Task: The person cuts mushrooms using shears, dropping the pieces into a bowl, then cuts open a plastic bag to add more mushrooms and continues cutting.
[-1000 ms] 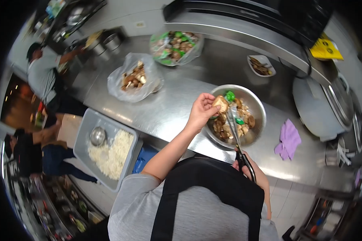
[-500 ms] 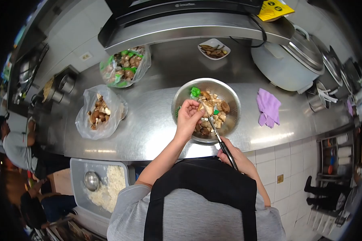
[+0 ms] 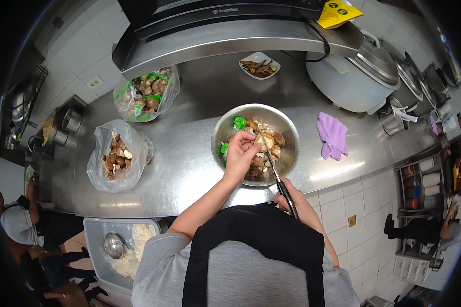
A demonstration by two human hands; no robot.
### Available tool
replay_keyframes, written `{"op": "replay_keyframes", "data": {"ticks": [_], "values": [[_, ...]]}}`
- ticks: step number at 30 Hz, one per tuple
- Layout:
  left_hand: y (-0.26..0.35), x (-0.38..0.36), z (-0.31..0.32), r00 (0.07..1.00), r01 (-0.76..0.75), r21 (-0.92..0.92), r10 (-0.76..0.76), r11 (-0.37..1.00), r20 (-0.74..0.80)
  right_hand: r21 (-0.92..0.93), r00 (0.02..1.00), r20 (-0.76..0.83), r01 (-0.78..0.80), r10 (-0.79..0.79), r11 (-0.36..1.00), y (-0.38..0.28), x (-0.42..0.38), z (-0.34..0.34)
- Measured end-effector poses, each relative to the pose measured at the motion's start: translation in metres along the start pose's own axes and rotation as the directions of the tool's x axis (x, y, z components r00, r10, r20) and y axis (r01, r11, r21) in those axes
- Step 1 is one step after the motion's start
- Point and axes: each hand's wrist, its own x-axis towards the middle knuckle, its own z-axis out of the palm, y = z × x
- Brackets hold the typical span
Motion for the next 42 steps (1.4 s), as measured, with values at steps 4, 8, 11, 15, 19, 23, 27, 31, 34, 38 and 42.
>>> {"op": "replay_keyframes", "data": {"ticks": [4,8,11,15,19,23,27,31,34,38,42], "values": [[-0.001,0.000,-0.004,1.000,0.005,-0.008,-0.005,1.000,0.002,0.024,0.999,-0.012,0.033,-0.032,0.999,-0.001,0.004,0.004],[-0.005,0.006,-0.009,0.999,0.031,-0.105,-0.027,0.994,0.037,-0.030,0.999,-0.031,0.015,-0.016,0.999,-0.002,0.003,0.000],[0.007,0.013,-0.003,0.938,0.345,-0.458,-0.322,0.819,0.131,-0.079,0.999,-0.046,-0.006,0.003,0.997,-0.004,-0.002,-0.002],[-0.003,0.015,-0.004,0.851,0.489,-0.677,-0.472,0.549,0.232,-0.091,0.989,-0.016,-0.149,0.148,0.985,0.002,-0.004,-0.001],[-0.019,0.026,-0.040,0.833,0.480,-0.801,-0.472,0.359,0.287,0.120,0.999,-0.009,0.041,-0.040,0.992,0.016,-0.015,0.001],[0.052,0.034,-0.118,0.975,0.119,-0.711,-0.219,0.693,-0.050,0.159,1.000,0.011,-0.008,0.006,0.987,-0.003,-0.034,-0.010],[0.112,0.040,-0.311,0.645,-0.381,0.284,0.473,0.880,-0.600,0.278,0.996,-0.077,-0.031,0.055,0.960,0.013,-0.042,-0.010],[0.106,0.035,-0.322,0.476,-0.059,0.948,0.843,0.314,-0.250,0.306,0.987,-0.152,-0.011,0.060,0.952,0.027,-0.046,-0.010],[0.088,0.048,-0.356,0.594,-0.020,0.998,0.804,0.062,-0.038,0.301,0.984,-0.167,-0.008,0.061,0.954,0.032,-0.046,-0.010],[0.093,0.009,-0.411,0.735,0.123,0.939,0.665,-0.320,0.130,0.370,0.979,-0.183,-0.017,0.091,0.929,0.032,-0.043,-0.013],[0.111,0.009,-0.243,0.702,-0.056,0.998,0.711,-0.003,0.041,0.386,0.965,-0.204,-0.076,0.165,0.919,0.029,-0.043,-0.019]]}}
